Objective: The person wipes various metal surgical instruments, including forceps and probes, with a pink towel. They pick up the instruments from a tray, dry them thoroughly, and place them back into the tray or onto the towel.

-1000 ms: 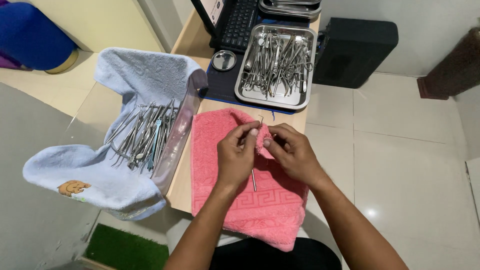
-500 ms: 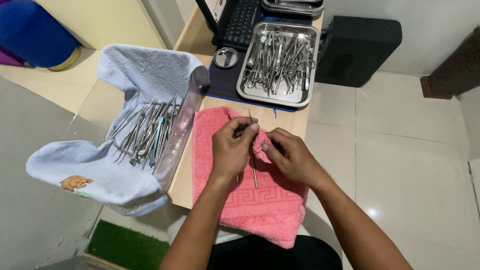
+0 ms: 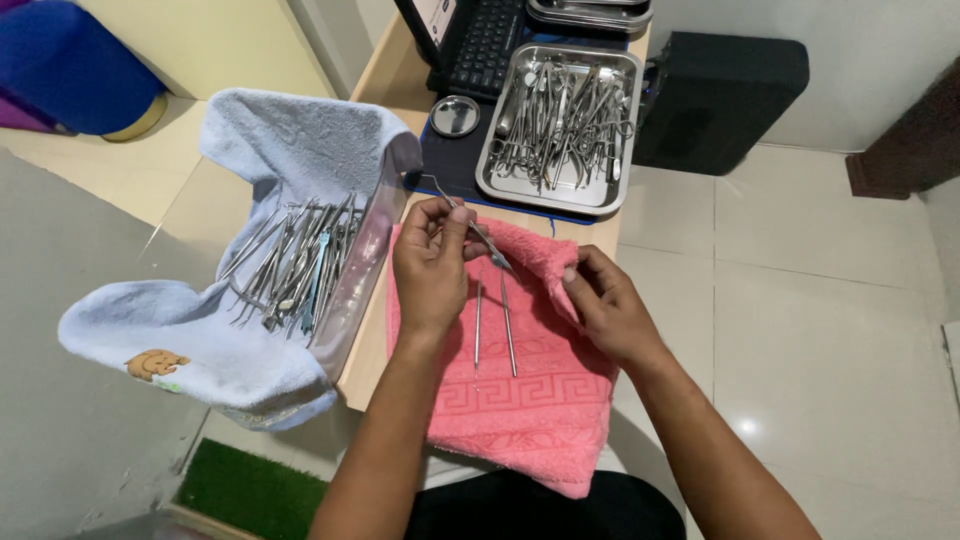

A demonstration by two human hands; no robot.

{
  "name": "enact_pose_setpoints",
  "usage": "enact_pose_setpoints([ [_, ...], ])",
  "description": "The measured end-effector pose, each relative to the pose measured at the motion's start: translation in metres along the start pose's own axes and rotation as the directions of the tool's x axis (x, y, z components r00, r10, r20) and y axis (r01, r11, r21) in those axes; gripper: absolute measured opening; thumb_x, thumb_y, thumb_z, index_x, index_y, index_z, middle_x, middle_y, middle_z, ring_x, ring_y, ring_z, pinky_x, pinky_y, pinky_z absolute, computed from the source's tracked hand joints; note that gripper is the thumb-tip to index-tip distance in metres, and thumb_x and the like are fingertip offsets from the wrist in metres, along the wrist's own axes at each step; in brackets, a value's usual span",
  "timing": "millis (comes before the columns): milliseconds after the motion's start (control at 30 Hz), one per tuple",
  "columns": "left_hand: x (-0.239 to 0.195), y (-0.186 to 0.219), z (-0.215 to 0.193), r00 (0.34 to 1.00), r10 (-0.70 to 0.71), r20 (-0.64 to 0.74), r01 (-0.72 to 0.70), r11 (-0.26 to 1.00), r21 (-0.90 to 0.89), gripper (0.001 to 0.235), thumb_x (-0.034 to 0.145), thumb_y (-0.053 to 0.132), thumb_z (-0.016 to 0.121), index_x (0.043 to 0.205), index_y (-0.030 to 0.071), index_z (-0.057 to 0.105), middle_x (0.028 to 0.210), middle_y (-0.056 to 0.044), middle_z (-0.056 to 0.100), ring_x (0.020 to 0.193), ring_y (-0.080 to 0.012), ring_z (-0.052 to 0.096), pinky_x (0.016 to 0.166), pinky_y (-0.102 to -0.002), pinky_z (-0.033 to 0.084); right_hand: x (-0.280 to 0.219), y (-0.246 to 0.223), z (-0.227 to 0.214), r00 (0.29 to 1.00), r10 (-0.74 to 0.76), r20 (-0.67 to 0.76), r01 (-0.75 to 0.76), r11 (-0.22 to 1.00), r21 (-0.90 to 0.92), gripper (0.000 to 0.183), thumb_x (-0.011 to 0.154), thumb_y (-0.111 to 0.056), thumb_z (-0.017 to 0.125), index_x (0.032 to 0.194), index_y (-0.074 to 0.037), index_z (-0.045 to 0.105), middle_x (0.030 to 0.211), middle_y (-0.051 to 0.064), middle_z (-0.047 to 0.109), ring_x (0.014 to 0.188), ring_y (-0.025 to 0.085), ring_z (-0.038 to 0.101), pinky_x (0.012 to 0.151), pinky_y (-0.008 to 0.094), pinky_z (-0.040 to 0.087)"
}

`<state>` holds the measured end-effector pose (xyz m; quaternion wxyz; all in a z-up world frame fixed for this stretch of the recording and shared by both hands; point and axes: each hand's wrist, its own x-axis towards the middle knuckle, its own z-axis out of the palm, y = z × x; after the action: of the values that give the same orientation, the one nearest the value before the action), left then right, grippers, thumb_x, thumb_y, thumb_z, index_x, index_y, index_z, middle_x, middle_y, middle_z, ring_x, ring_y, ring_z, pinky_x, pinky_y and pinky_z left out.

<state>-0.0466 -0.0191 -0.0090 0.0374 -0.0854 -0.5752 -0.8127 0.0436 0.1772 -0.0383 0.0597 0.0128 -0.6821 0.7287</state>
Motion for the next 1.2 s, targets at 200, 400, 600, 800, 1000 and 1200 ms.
enact_pose_setpoints([
  [200, -0.012, -0.004, 0.018, 0.998, -0.044, -0.052, 0.042, 0.999, -0.031, 0.011, 0.104, 0.011, 0.062, 0.107, 0.002, 0.057, 0.094, -0.005, 0.064, 0.085, -0.0111, 0.07, 0.071, -0.025, 0.063, -0.009, -0.017, 0.016, 0.966, -0.227, 0.121, 0.257, 0.876, -0.408, 0.025, 0.092, -0.011, 0.071, 0.114, 0.001, 0.064, 0.098, 0.007, 0.066, 0.082, 0.014, 0.063, 0.074, 0.029, 0.051],
  [400, -0.021, 0.003, 0.024, 0.996, -0.084, -0.03, 0.084, 0.996, 0.03, 0.018, 0.1, 0.009, 0.063, 0.115, 0.002, 0.057, 0.098, -0.003, 0.066, 0.085, -0.0092, 0.069, 0.07, -0.024, 0.061, -0.012, -0.006, 0.019, 0.85, -0.518, 0.099, 0.459, 0.634, -0.622, 0.018, 0.087, -0.003, 0.074, 0.102, -0.002, 0.065, 0.095, 0.01, 0.066, 0.086, 0.03, 0.064, 0.078, 0.038, 0.05],
  [600, -0.012, -0.014, 0.011, 0.982, -0.179, 0.065, 0.173, 0.982, 0.078, 0.049, 0.1, 0.006, 0.062, 0.148, 0.0, 0.051, 0.09, -0.007, 0.068, 0.072, -0.0113, 0.067, 0.061, -0.025, 0.058, -0.012, -0.008, 0.018, 0.837, -0.465, 0.288, 0.522, 0.526, -0.671, 0.026, 0.073, 0.0, 0.073, 0.097, -0.005, 0.066, 0.098, 0.007, 0.068, 0.09, 0.028, 0.061, 0.084, 0.039, 0.044],
  [800, -0.002, -0.026, 0.005, 0.969, -0.229, 0.094, 0.217, 0.968, 0.125, 0.051, 0.1, 0.008, 0.062, 0.149, 0.003, 0.051, 0.094, -0.005, 0.07, 0.078, -0.0095, 0.069, 0.064, -0.024, 0.059, -0.006, -0.021, 0.011, 0.768, -0.495, 0.406, 0.628, 0.461, -0.626, 0.025, 0.072, -0.011, 0.079, 0.093, -0.008, 0.066, 0.097, 0.004, 0.066, 0.091, 0.025, 0.06, 0.085, 0.041, 0.042],
  [1000, 0.004, -0.035, -0.011, 0.943, -0.329, -0.058, 0.325, 0.944, -0.062, 0.044, 0.102, 0.016, 0.063, 0.144, 0.003, 0.06, 0.095, -0.005, 0.069, 0.073, -0.01, 0.063, 0.059, -0.025, 0.053, 0.008, -0.01, -0.012, 0.819, -0.388, 0.423, 0.573, 0.493, -0.655, 0.03, 0.074, -0.004, 0.068, 0.104, -0.006, 0.07, 0.109, 0.006, 0.071, 0.1, 0.026, 0.062, 0.088, 0.041, 0.046],
  [1200, -0.015, 0.03, 0.012, 0.892, -0.445, -0.084, 0.449, 0.892, 0.043, 0.038, 0.093, 0.018, 0.067, 0.129, 0.009, 0.062, 0.085, -0.003, 0.068, 0.062, -0.0096, 0.065, 0.048, -0.027, 0.048, 0.01, 0.008, -0.014, 0.805, -0.387, -0.45, 0.041, 0.793, -0.608, 0.022, 0.112, -0.01, 0.054, 0.13, 0.001, 0.06, 0.122, 0.014, 0.065, 0.108, 0.021, 0.064, 0.089, 0.037, 0.054],
])
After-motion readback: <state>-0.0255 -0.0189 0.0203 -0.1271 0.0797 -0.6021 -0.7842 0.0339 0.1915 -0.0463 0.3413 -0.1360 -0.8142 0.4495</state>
